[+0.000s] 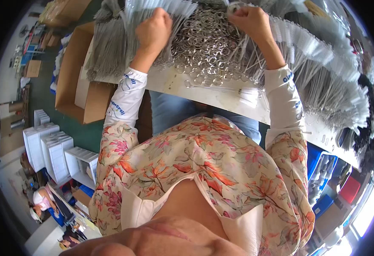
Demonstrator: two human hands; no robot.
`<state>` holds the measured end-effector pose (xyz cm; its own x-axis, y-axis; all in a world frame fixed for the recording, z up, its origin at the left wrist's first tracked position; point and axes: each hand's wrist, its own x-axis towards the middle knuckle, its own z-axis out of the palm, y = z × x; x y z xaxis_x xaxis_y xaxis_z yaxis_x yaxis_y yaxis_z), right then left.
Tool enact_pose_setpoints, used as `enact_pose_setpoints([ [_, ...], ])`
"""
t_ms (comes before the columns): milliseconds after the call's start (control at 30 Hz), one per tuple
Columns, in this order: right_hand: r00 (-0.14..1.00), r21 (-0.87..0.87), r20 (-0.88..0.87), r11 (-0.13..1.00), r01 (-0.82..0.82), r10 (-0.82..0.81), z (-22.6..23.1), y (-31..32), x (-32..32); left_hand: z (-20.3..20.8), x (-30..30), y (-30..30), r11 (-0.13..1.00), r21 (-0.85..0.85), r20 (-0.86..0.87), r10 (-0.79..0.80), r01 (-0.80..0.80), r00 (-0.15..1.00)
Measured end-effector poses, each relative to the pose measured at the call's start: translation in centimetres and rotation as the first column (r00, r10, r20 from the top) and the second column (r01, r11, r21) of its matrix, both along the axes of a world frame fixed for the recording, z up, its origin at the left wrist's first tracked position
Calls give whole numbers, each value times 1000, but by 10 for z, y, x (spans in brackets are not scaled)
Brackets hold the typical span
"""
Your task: Assembling small white bristle brushes onto wire rings in a manufacturing environment.
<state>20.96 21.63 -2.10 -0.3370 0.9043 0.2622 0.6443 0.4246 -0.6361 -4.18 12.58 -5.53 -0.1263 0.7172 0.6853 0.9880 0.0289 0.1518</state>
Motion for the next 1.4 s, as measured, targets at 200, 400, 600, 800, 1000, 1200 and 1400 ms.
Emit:
enact_pose_setpoints([
  [200, 864, 136, -498, 978, 159, -71, 40, -23, 1, 21, 8, -1, 978, -184, 118, -80, 101, 990],
  [400, 593, 65, -805, 996, 67, 13, 59, -57, 63, 11, 2, -6, 920, -385, -92, -114, 70, 989],
  [600, 556, -92, -825, 995, 47, -102, 34, -88, 108, 21, -3, -1, 970, -210, 150, -88, 119, 985],
  [800, 615, -88, -735, 939, 332, -286, 25, -99, 143, 77, -62, -17, 910, 359, 709, -409, 205, 575],
  [1000, 747, 250, -338, 710, 658, -573, 27, -105, 232, -19, -253, -59, 652, -733, -126, 148, -193, 981],
  [1200, 700, 489, -136, 567, 663, -701, 13, -78, 265, -50, -268, -65, 794, -601, 249, 295, -92, 922],
  [1400, 632, 360, 144, 635, 683, -762, 11, -57, 278, -35, -232, -56, 801, -585, 103, 228, -127, 968],
])
